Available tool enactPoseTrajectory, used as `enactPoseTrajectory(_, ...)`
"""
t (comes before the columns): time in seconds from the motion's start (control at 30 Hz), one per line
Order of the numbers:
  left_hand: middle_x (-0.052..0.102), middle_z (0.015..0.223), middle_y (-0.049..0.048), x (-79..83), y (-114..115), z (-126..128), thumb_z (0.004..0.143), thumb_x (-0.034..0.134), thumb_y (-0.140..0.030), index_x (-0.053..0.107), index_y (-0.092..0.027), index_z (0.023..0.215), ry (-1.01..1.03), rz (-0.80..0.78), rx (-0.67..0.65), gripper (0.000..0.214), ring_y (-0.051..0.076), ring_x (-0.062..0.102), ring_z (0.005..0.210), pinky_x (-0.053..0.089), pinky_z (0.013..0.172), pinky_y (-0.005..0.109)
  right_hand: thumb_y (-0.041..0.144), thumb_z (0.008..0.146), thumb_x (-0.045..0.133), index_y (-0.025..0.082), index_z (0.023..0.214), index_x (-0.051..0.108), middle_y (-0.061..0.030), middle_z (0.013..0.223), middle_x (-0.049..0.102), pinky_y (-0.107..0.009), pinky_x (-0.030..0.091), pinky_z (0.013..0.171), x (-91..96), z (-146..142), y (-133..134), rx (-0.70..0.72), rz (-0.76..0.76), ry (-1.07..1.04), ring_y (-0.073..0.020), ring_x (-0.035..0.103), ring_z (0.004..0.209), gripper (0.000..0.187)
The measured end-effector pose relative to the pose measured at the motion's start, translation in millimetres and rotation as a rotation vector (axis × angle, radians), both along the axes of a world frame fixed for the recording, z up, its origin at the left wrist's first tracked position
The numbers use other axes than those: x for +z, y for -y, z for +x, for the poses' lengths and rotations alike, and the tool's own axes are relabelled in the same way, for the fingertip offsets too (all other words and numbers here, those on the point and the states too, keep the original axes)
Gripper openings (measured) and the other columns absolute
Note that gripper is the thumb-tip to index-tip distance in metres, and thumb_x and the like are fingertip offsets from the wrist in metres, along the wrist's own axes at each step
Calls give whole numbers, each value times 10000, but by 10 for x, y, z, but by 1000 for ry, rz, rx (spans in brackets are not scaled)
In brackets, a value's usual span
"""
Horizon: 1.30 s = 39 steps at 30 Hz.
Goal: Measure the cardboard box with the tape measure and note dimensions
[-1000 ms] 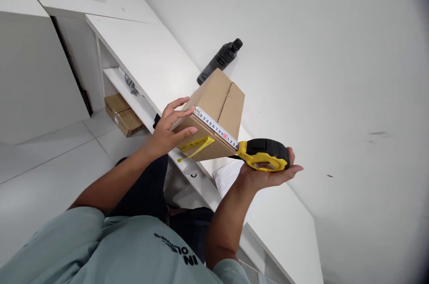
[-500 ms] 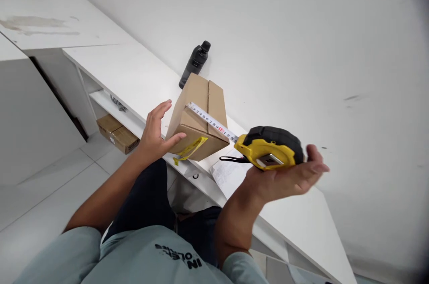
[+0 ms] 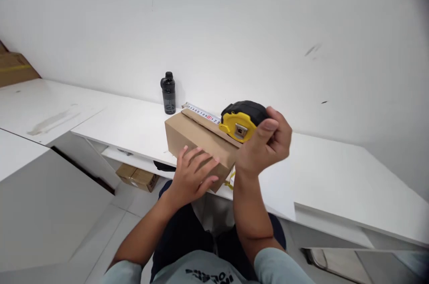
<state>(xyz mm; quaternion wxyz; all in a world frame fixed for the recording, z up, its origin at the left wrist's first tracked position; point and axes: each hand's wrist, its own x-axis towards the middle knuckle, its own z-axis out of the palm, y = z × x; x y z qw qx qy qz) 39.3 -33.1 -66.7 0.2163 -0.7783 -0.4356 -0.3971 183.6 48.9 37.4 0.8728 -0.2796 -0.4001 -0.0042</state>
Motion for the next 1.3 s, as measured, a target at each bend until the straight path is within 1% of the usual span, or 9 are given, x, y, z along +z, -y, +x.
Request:
enactPoseTrajectory(0.1,715,1362,127,178,-296,-190,1066,536,-410,681,-260,1366,103,55,113,365,289,570,1390,340,1256,507,584,1007,627,217,1049,787,-50,1037,760,-436,609,997,1,-90,-97,144,-54,100,-218,738,1059,402)
enactPoseTrajectory(0.2,636,1466,180,353,-673,-468,1095,420,-484,620,-198,1424,336,-16,273,480,298,518,1449,363,1243,507,599,1003,622,210,1063,787,-52,1072,775,-410,612,990,-27,-149,-188,273,-118,150,-204,742,1063,427)
enactPoseTrajectory(0.3,608,1481,198,478,-988,-694,1066,471,-535,603,-170,1421,501,-215,356,525,307,511,1453,359,1253,490,601,1005,616,203,1043,787,-52,1057,785,-390,616,961,-67,-140,-221,317,-165,162,-192,749,1029,434)
enactPoseTrajectory(0.4,595,1493,179,544,-1151,-822,1031,519,-588,628,-183,1390,575,-475,321,552,299,547,1429,399,1235,449,577,1015,618,209,1026,785,-46,1030,786,-387,611,949,-103,-95,-211,281,-144,186,-186,747,1008,404)
enactPoseTrajectory(0.57,551,1578,173,593,-1171,-868,1006,525,-660,565,-184,1488,619,-593,324,678,312,529,1464,403,1239,450,564,1029,610,231,1048,775,-41,1026,775,-386,604,935,-160,-86,-241,250,-89,262,-184,739,1000,372)
enactPoseTrajectory(0.7,458,1674,197,591,-1163,-854,1096,315,-573,431,-141,1606,604,-569,358,678,314,435,1558,349,1275,473,591,1036,581,237,1090,764,-58,1065,775,-380,603,938,-196,-152,-313,303,-157,332,-191,733,1026,402)
enactPoseTrajectory(0.8,416,1708,179,592,-1164,-854,1112,259,-558,392,-156,1636,572,-567,362,674,299,385,1594,322,1292,455,595,1041,569,244,1099,760,-61,1070,776,-381,600,949,-209,-186,-347,356,-150,426,-196,727,1037,404)
enactPoseTrajectory(1.03,609,1495,176,647,-1124,-819,1123,201,-503,572,-201,1465,443,-624,433,588,312,533,1446,429,1202,493,584,1057,543,281,1167,746,-63,1119,760,-414,589,988,-235,-156,-324,364,-112,504,-212,712,1081,380)
enactPoseTrajectory(1.3,676,1387,130,856,-1023,-767,1122,124,-523,632,-280,1295,224,-715,583,589,329,617,1335,505,1058,484,552,1069,534,274,1165,760,-66,1093,768,-416,600,975,-211,-152,-307,304,-38,498,-213,722,1059,370)
